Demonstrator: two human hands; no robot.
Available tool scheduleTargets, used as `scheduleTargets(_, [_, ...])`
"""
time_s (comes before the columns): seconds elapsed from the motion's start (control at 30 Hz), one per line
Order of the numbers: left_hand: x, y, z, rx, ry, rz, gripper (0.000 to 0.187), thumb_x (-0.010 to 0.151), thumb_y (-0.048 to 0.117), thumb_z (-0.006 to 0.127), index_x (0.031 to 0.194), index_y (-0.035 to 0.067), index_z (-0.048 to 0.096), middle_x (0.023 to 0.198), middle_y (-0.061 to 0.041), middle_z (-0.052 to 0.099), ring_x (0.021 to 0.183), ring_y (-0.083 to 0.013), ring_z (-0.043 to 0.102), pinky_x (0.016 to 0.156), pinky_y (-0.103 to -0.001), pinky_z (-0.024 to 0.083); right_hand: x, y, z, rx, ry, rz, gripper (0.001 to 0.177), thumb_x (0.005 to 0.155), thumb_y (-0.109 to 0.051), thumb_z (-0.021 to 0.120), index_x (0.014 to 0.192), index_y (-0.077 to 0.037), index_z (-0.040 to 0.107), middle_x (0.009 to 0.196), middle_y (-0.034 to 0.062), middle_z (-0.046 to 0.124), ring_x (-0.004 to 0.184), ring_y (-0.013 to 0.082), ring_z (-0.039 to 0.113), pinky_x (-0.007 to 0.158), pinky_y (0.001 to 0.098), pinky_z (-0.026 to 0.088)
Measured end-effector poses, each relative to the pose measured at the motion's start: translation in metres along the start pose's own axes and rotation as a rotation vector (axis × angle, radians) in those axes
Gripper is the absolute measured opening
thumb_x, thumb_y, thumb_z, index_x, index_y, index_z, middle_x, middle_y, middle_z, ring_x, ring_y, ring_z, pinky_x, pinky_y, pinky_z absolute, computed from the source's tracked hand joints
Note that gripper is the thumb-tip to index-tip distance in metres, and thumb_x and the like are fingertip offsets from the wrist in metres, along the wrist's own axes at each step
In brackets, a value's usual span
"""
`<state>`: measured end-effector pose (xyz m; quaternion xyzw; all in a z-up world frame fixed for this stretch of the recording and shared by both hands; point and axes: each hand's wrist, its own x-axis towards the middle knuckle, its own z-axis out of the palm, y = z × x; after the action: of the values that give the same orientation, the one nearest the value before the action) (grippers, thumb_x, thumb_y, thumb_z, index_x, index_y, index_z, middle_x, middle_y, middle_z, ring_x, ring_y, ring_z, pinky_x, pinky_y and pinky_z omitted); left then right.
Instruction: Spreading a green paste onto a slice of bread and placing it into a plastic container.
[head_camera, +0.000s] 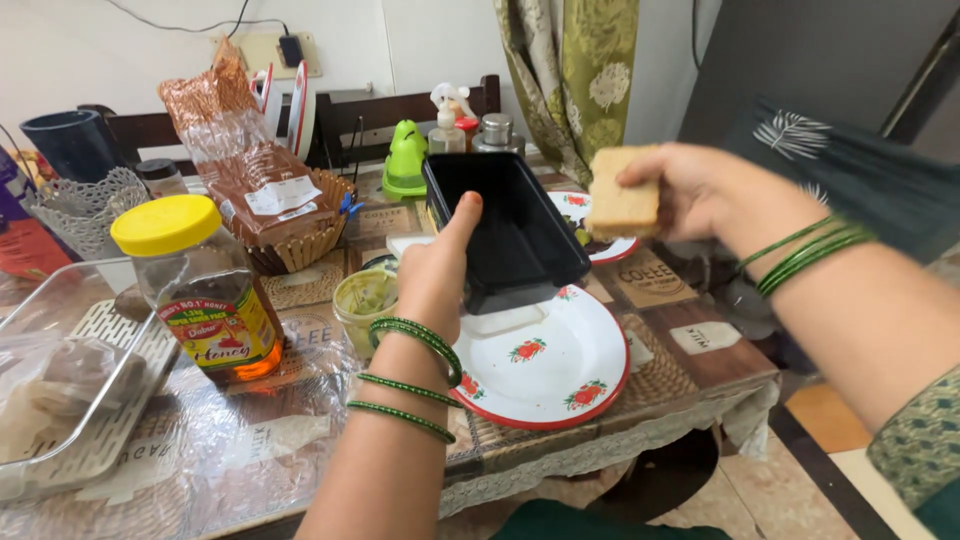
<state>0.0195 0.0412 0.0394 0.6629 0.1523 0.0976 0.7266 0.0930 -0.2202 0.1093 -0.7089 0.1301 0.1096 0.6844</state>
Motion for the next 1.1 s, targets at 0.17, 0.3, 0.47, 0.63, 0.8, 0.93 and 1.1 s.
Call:
scheduleTargets(0.17, [0.012, -0.022, 0.018, -0.155, -0.119, -0.031, 0.09, 0.073, 0.064, 0.078, 0.116, -0.014, 0.063, 0.108, -0.013, 0.063, 0.094, -0.0215, 0.056, 0.076, -0.04, 0.044, -0.018, -0.033, 0.006, -0.078, -0.056, -0.088, 0.045, 0.08, -0.014, 0.067, 0.125, -0.014, 0.064, 0.118, 0.0055, 0.075, 0.112, 0.0224, 0.072, 0.1, 0.0458, 0.051])
scheduleTargets(0.3, [-0.004, -0.019, 0.029, -0.262, -0.226, -0.098, 0.104, 0.068, 0.064, 0.074, 0.138, -0.01, 0.052, 0.14, -0.021, 0.062, 0.127, -0.0319, 0.059, 0.102, -0.053, 0.047, -0.013, -0.022, 0.035, -0.198, -0.102, -0.114, 0.042, 0.076, -0.011, 0.073, 0.118, -0.006, 0.066, 0.111, 0.0087, 0.076, 0.103, 0.0214, 0.075, 0.086, 0.0405, 0.06])
scheduleTargets(0.47, [0.001, -0.038, 0.029, -0.313, -0.234, -0.091, 0.102, 0.073, 0.064, 0.075, 0.134, -0.016, 0.055, 0.133, -0.021, 0.064, 0.12, -0.0292, 0.061, 0.099, -0.047, 0.048, -0.006, -0.001, 0.053, -0.385, -0.057, -0.195, 0.036, 0.073, -0.01, 0.082, 0.106, 0.002, 0.073, 0.098, 0.0144, 0.077, 0.089, 0.0235, 0.072, 0.072, 0.0346, 0.057])
scheduleTargets(0.63, [0.002, -0.047, 0.031, -0.245, -0.179, -0.09, 0.1, 0.073, 0.066, 0.072, 0.13, -0.016, 0.059, 0.126, -0.018, 0.071, 0.11, -0.0255, 0.066, 0.092, -0.039, 0.052, -0.012, 0.008, 0.075, -0.477, -0.033, -0.216, 0.036, 0.071, -0.012, 0.086, 0.102, 0.003, 0.075, 0.094, 0.0131, 0.077, 0.084, 0.0224, 0.071, 0.073, 0.0339, 0.056])
scheduleTargets(0.8, [0.0, -0.047, 0.033, -0.187, -0.125, -0.118, 0.095, 0.074, 0.064, 0.071, 0.129, -0.013, 0.06, 0.122, -0.018, 0.072, 0.105, -0.0239, 0.068, 0.088, -0.036, 0.053, -0.008, 0.022, 0.088, -0.544, -0.107, -0.137, 0.039, 0.067, -0.01, 0.087, 0.103, 0.001, 0.075, 0.096, 0.0108, 0.078, 0.088, 0.0203, 0.075, 0.08, 0.0355, 0.059])
scheduleTargets(0.93, [-0.002, -0.047, 0.029, -0.207, -0.136, -0.126, 0.093, 0.075, 0.063, 0.071, 0.124, -0.015, 0.065, 0.121, -0.018, 0.072, 0.102, -0.0234, 0.066, 0.086, -0.036, 0.051, -0.002, 0.035, 0.089, -0.642, -0.129, -0.162, 0.042, 0.067, -0.011, 0.087, 0.104, 0.004, 0.076, 0.096, 0.0133, 0.078, 0.085, 0.0209, 0.076, 0.073, 0.0344, 0.062])
scheduleTargets(1.1, [-0.007, -0.046, 0.026, -0.268, -0.138, -0.142, 0.09, 0.076, 0.06, 0.071, 0.133, -0.009, 0.06, 0.131, -0.015, 0.07, 0.112, -0.0229, 0.063, 0.094, -0.036, 0.048, -0.019, 0.027, 0.084, -0.759, -0.001, -0.387, 0.042, 0.078, -0.012, 0.085, 0.112, 0.005, 0.069, 0.092, 0.0192, 0.076, 0.078, 0.0231, 0.075, 0.062, 0.0316, 0.062])
